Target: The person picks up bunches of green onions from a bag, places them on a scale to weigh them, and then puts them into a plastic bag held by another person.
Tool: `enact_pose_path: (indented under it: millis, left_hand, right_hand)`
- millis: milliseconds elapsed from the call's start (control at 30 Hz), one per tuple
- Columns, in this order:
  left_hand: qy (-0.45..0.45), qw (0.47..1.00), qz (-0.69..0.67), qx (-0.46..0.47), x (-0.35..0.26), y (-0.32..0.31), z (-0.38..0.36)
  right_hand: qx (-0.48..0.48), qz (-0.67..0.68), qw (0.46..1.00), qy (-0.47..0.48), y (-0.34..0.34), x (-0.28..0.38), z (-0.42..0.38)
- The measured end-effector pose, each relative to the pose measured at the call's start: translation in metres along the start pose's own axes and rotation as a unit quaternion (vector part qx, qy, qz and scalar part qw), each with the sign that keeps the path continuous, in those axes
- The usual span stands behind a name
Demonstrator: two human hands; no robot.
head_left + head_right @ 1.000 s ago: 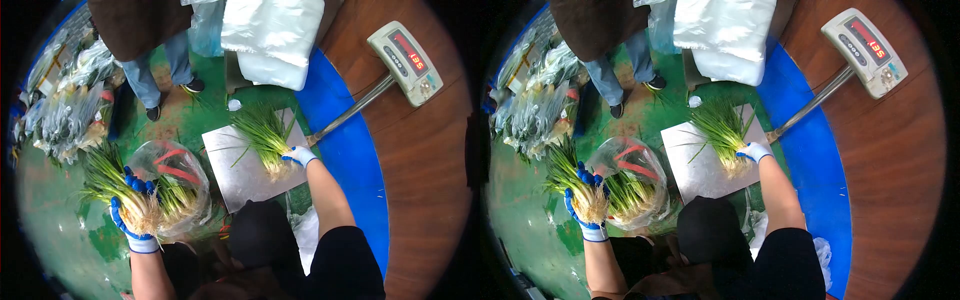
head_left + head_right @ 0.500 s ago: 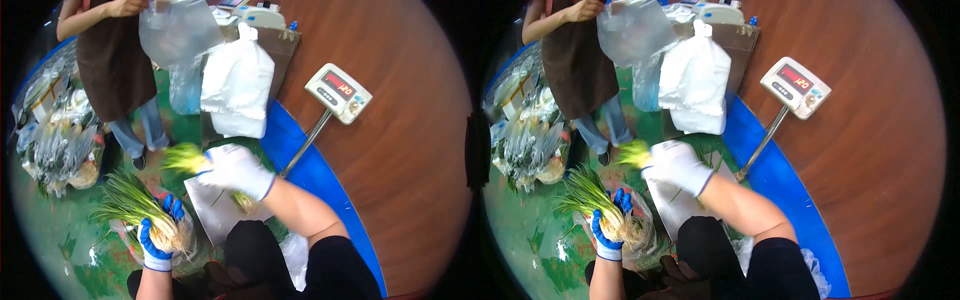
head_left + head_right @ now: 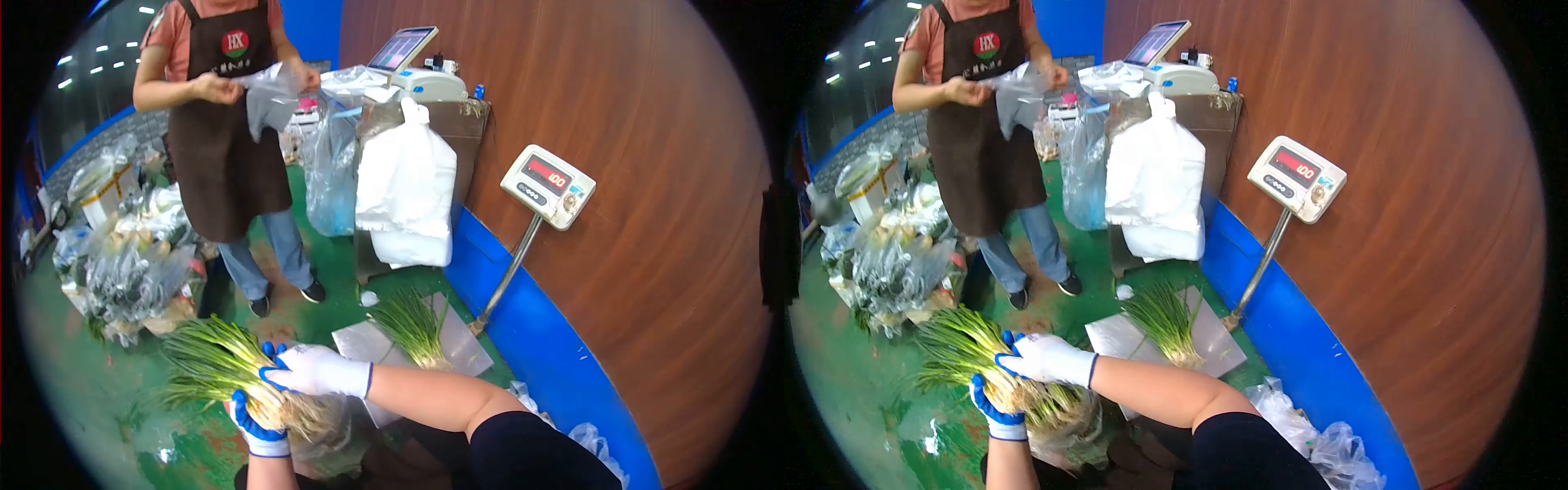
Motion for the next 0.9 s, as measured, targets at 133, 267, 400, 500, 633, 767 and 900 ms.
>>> enact_pose_path:
  millis: [133, 267, 400, 500, 633, 767, 900]
  left_hand:
    - [-0.028, 0.999, 0.025, -0.02, 0.002, 0.024, -0.002]
    - [-0.046, 0.995, 0.069, -0.048, 0.001, 0.046, 0.0]
    - [-0.03, 0.994, -0.098, -0.032, -0.004, 0.015, 0.005]
    - [0.051, 0.88, -0.471, -0.02, 0.003, 0.017, 0.001]
    - [0.206, 0.232, -0.942, 0.128, -0.017, -0.01, -0.02]
    - [0.129, 0.11, -0.979, 0.113, -0.02, 0.008, -0.02]
    - [0.061, 0.076, -0.989, 0.109, -0.024, 0.019, -0.025]
  right_hand:
    - [0.063, 0.152, 0.986, -0.032, -0.023, -0.021, 0.007]
    - [0.04, -0.043, 0.994, -0.092, -0.005, -0.027, 0.0]
    - [-0.063, 0.012, 0.993, -0.103, 0.05, -0.045, -0.016]
    - [-0.232, -0.031, 0.958, -0.166, 0.089, -0.178, -0.025]
    - [-0.364, 0.239, 0.827, -0.356, 0.081, -0.402, -0.111]
    - [-0.272, 0.045, 0.707, -0.652, 0.066, -0.536, -0.218]
    - [-0.267, 0.089, 0.719, -0.635, 0.049, -0.604, -0.206]
Point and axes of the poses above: each hand's wrist, its own z-axis towards the middle knuckle, its own y-axis out of the back of the hand, x = y × z, the point moved 9 cm from there along z, towards the middle knuckle, and after that the axes turned 12 degrees about z, right-handed, at the moved point
